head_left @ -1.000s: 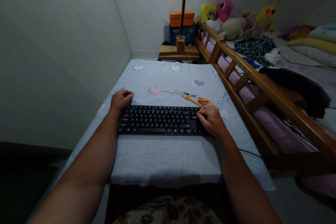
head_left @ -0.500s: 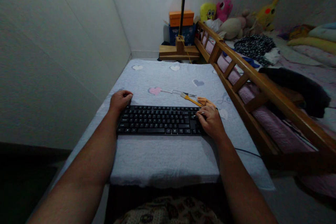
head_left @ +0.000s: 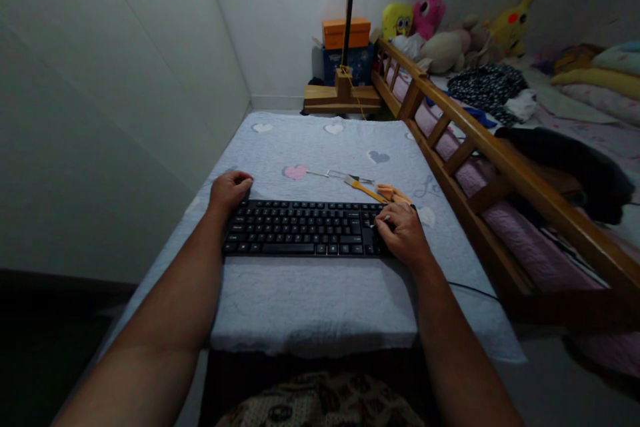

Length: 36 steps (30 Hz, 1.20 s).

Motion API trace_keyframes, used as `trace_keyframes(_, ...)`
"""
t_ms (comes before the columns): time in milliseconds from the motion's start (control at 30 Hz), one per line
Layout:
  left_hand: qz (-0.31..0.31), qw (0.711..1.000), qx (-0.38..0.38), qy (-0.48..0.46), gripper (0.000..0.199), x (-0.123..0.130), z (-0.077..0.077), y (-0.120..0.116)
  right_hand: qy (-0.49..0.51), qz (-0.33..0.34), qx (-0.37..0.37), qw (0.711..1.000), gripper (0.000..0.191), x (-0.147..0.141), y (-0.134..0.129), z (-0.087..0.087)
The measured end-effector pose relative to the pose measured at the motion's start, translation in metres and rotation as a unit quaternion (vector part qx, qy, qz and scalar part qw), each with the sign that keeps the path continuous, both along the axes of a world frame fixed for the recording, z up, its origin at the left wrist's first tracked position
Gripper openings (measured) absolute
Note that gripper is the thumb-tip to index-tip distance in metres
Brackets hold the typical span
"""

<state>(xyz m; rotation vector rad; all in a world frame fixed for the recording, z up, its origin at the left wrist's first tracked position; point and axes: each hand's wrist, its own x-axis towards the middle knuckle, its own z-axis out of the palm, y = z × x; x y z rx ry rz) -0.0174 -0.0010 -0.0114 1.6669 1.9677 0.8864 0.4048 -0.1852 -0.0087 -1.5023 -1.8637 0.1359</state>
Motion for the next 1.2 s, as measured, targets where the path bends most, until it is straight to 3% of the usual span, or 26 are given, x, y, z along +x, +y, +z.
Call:
trace_keyframes(567,0.005,1.000,-0.010,-0.001,0.019,0.004,0.006,-0.004,-0.009,-0.014,-0.010,1.000,0.020,0.007,0.008,-0.007)
trace_keyframes(1200,0.000,1.000,0.006,-0.001,0.018,-0.001,-0.001,0.001,0.000,-0.055,0.020,0.998,0.021,0.010,0.006,-0.007)
